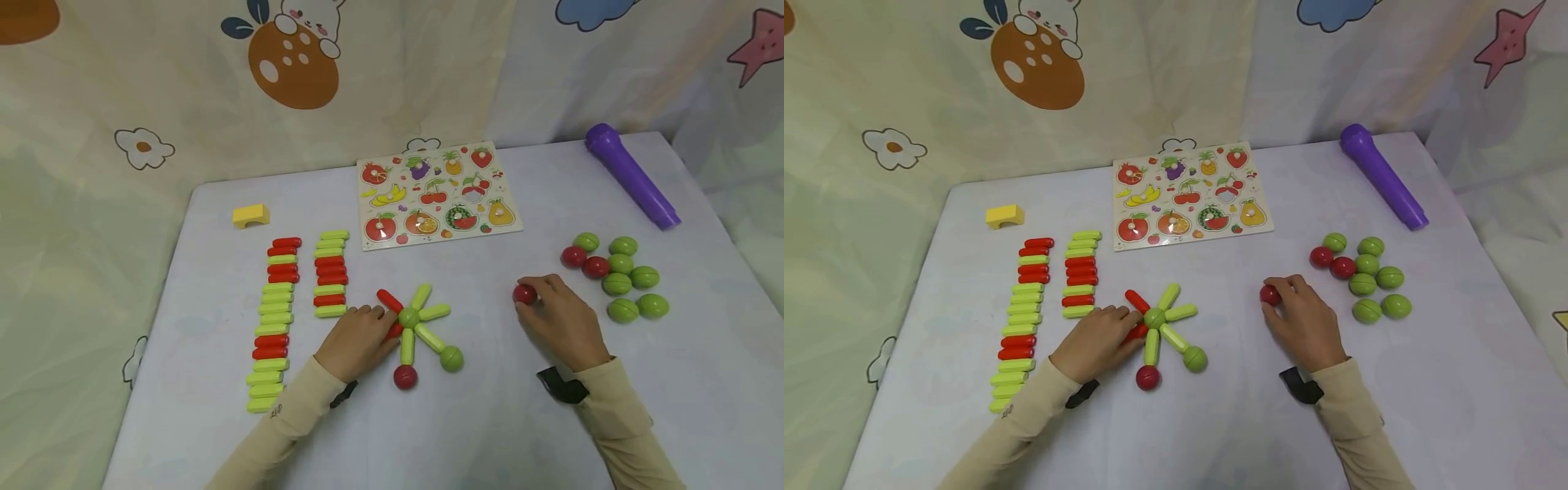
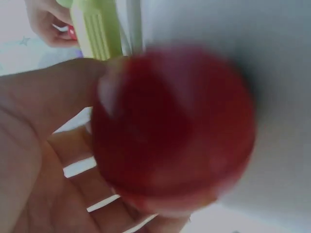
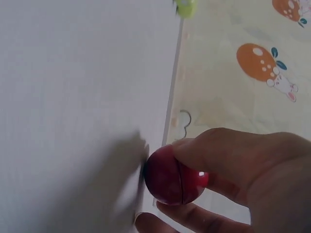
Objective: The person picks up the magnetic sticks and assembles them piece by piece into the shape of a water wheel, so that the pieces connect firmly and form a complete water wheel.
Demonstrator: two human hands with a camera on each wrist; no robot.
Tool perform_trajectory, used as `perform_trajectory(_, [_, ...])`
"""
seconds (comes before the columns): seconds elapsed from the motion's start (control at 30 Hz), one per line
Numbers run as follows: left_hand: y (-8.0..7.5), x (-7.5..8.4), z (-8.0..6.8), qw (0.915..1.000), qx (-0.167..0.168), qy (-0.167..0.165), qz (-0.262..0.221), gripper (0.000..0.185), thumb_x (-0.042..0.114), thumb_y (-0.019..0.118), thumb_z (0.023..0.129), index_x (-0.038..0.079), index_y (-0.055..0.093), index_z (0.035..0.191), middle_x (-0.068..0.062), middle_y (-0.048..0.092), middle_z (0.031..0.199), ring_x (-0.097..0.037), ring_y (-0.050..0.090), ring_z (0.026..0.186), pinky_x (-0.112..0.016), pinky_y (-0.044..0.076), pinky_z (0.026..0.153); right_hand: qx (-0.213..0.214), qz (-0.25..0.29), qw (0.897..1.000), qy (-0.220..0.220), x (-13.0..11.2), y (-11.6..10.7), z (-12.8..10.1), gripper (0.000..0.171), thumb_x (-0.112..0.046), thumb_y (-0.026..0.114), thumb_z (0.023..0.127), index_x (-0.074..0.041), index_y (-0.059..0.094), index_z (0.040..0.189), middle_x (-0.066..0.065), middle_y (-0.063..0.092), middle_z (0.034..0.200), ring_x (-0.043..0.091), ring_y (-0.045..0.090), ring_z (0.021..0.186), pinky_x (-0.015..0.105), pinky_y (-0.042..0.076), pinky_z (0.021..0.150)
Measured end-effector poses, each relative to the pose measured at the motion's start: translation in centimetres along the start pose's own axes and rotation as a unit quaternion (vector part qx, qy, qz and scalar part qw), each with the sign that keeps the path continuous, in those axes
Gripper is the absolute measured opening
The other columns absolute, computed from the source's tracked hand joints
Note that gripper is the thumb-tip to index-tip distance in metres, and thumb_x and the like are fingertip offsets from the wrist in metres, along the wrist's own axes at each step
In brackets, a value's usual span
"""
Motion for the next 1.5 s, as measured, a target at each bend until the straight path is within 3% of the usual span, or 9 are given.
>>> perform_trajectory(0.13, [-0.6,-0.6,0.5,0.9999,-0.007,-0.006,0.005,0.037,0.035,0.076,0.082,0.013,0.067,0.111,-0.002,0.059,0.081,-0.014,0.050,0.069,-0.026,0.043,0.063,-0.043,0.037,0.998,0.002,-0.9,0.9,0.0,0.038,-0.012,0.074,0.082,-0.006,0.061,0.117,0.011,0.063,0.103,0.024,0.058,0.088,0.046,0.051,0.074])
perform_trajectory(0.27, [-1.8,-0.5,0.6,0.9998,0.015,-0.001,-0.012,0.037,0.032,0.077,0.080,0.013,0.065,0.110,-0.004,0.062,0.090,-0.017,0.054,0.077,-0.027,0.046,0.068,-0.082,0.077,0.994,-0.007,-2.3,2.1,-0.1,0.039,-0.016,0.074,0.083,-0.009,0.060,0.118,0.005,0.065,0.103,0.020,0.058,0.090,0.041,0.052,0.076])
perform_trajectory(0.47, [-2.9,1.7,2.1,0.9960,0.042,0.065,-0.043,0.036,0.021,0.073,0.085,0.012,0.063,0.118,-0.002,0.068,0.104,-0.017,0.058,0.087,-0.029,0.049,0.077,-0.087,0.100,0.990,-0.040,-4.0,3.2,-0.3,0.039,-0.019,0.078,0.080,-0.014,0.061,0.116,-0.002,0.064,0.098,0.014,0.055,0.087,0.031,0.051,0.071])
perform_trajectory(0.6, [-2.2,3.0,3.1,0.9944,0.048,0.094,-0.011,0.034,0.016,0.075,0.083,0.012,0.065,0.116,-0.003,0.071,0.103,-0.017,0.055,0.080,-0.025,0.048,0.071,-0.076,0.114,0.989,-0.059,-4.6,3.6,-0.4,0.039,-0.017,0.079,0.080,-0.014,0.062,0.115,-0.003,0.063,0.096,0.012,0.054,0.085,0.028,0.048,0.068])
perform_trajectory(0.9, [-0.6,4.0,4.8,0.9928,0.044,0.099,0.052,0.017,0.016,0.073,0.083,0.014,0.071,0.100,0.000,0.070,0.085,-0.015,0.042,0.066,-0.022,0.035,0.056,-0.065,0.140,0.986,-0.063,-4.7,3.8,-0.6,0.040,-0.014,0.079,0.079,-0.015,0.061,0.115,-0.004,0.061,0.092,0.011,0.052,0.081,0.026,0.046,0.065])
perform_trajectory(1.13, [0.3,3.8,4.8,0.9939,0.047,0.094,0.034,0.008,0.017,0.071,0.085,0.013,0.073,0.092,0.001,0.068,0.080,-0.014,0.045,0.067,-0.022,0.038,0.058,-0.061,0.158,0.983,-0.068,-4.9,3.9,-0.5,0.040,-0.014,0.078,0.080,-0.015,0.060,0.115,-0.004,0.062,0.093,0.010,0.051,0.077,0.025,0.046,0.063])
perform_trajectory(1.33, [0.4,3.9,4.4,0.9935,0.047,0.103,-0.005,0.013,0.020,0.069,0.087,0.015,0.072,0.098,0.003,0.068,0.087,-0.013,0.048,0.074,-0.023,0.040,0.064,-0.072,0.193,0.976,-0.066,-5.0,4.1,-0.6,0.039,-0.011,0.078,0.080,-0.016,0.060,0.114,-0.007,0.062,0.082,0.005,0.048,0.063,0.021,0.041,0.055])
perform_trajectory(1.5, [0.4,3.9,4.3,0.9923,0.055,0.109,-0.019,0.016,0.021,0.069,0.087,0.015,0.072,0.101,0.003,0.069,0.089,-0.013,0.049,0.075,-0.023,0.042,0.066,-0.081,0.199,0.974,-0.069,-5.3,4.3,-0.7,0.041,-0.009,0.078,0.079,-0.016,0.060,0.115,-0.008,0.059,0.077,0.003,0.046,0.060,0.020,0.040,0.053])
Point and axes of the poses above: each hand's wrist, its own z-axis towards the middle knuckle, its own y-axis out of the palm, x = y × z, the point moved 5 cm from there along z, towards the middle knuckle
